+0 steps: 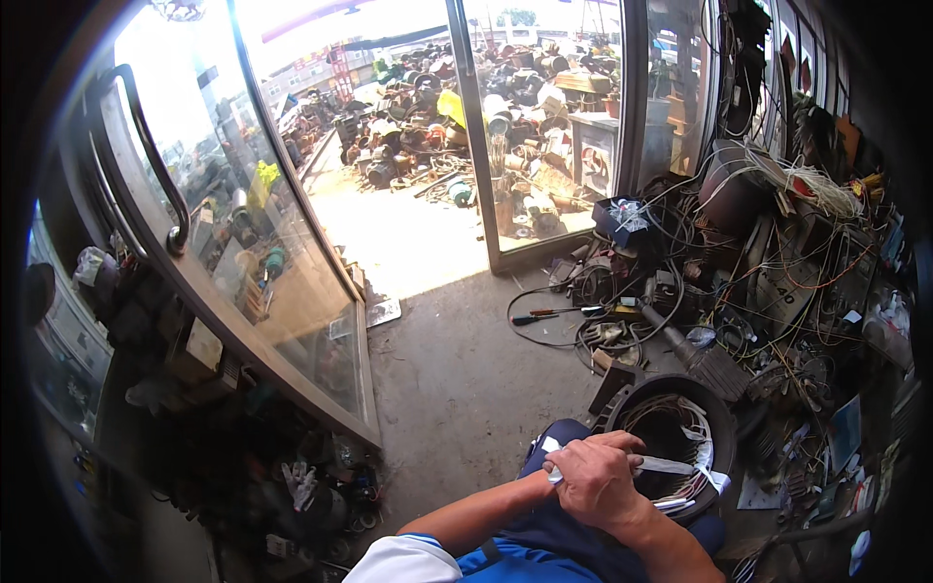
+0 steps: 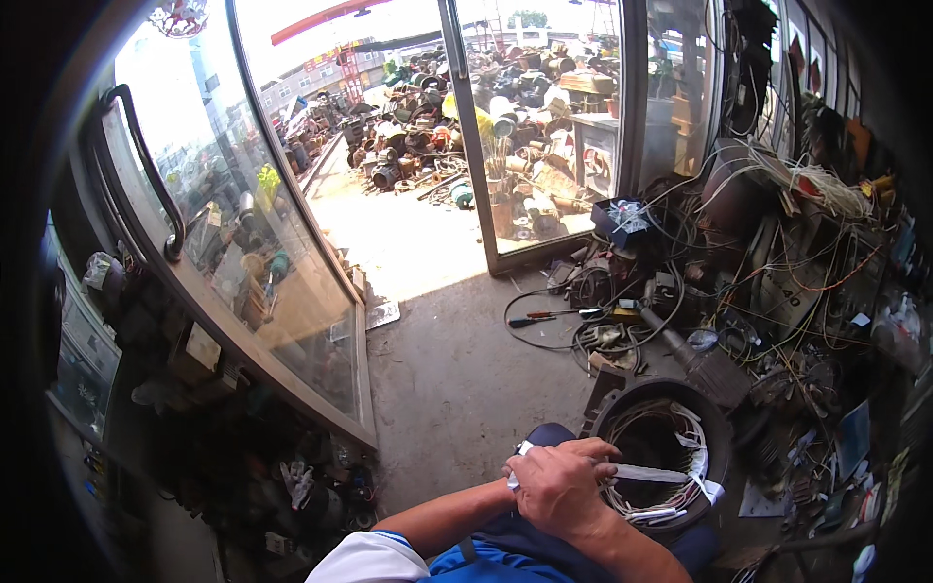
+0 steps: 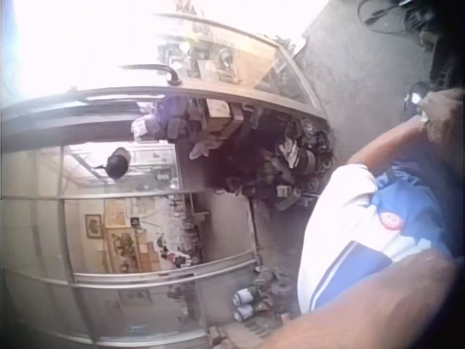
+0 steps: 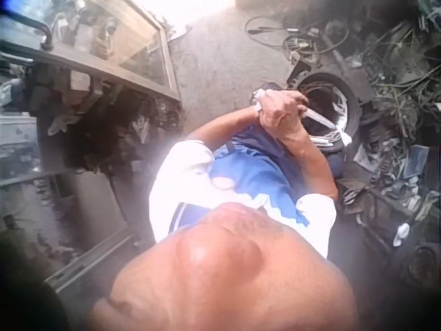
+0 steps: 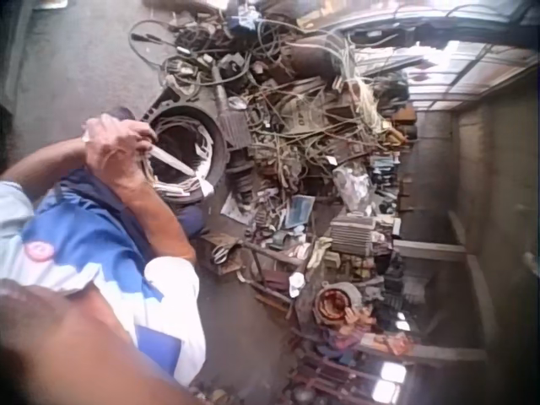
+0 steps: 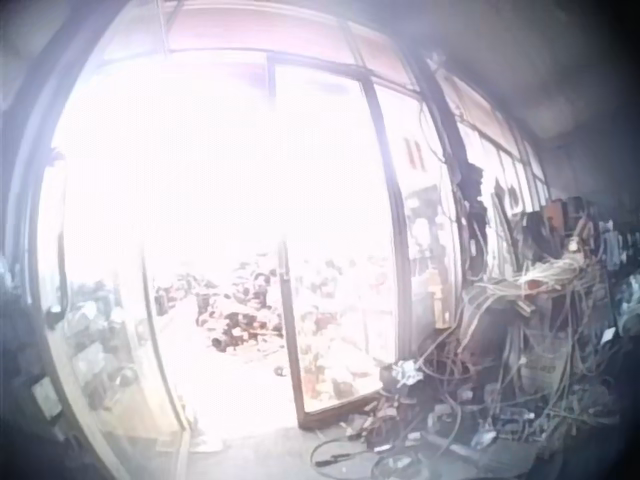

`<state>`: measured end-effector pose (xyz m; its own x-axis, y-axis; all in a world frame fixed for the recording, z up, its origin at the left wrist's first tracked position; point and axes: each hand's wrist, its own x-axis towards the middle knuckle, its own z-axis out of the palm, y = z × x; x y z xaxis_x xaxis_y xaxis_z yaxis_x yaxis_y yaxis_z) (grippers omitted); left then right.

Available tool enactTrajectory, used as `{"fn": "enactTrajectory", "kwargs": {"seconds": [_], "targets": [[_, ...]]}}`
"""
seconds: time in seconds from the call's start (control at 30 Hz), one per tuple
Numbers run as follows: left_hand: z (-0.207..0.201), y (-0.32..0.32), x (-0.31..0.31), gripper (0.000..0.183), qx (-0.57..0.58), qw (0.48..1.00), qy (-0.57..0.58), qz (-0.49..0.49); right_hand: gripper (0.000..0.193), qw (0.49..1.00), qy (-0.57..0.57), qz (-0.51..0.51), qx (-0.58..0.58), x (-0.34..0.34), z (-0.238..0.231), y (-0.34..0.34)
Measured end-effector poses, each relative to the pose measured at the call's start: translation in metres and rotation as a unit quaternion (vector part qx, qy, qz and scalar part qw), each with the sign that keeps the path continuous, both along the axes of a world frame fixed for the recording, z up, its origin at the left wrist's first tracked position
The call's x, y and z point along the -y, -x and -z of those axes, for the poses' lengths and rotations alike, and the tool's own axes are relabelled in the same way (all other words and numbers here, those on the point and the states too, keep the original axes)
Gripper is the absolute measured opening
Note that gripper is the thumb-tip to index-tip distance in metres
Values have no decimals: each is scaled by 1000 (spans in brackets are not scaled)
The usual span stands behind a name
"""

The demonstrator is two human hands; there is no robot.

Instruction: The person winds and secures white tape or insulation strips around the internal copper coils of a large electric motor. The person then uses a metal tool to press and seat the insulation firmly into the coil slots.

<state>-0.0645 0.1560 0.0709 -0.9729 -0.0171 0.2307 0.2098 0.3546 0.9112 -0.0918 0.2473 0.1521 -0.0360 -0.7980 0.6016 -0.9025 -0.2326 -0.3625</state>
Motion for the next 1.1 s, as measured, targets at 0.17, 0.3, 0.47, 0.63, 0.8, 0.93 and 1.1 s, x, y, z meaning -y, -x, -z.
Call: {"fn": "enactTrajectory", "kwargs": {"seconds": [0.17,0.3,0.47,0.63,0.8,0.93,1.1], "targets": [[5,-6,59,27,-114,972,-10,-207,32,984,65,160,35,-33,16,41],[-59,-68,135,35,-216,879,84,-417,37,895,-277,347,33,-82,121,126],[-96,-129,148,47,-247,818,0,-520,21,780,-499,379,-5,-114,226,164],[-81,-159,185,51,-300,712,-254,-582,19,834,-431,345,11,-101,219,147],[-91,-174,210,43,-338,716,-383,-475,20,802,-435,409,-16,-130,236,166],[-67,-163,186,27,-175,819,-314,-448,18,838,-334,428,55,-118,216,173],[10,-84,97,49,84,958,-230,-147,5,963,-111,239,55,-27,92,96]]}}
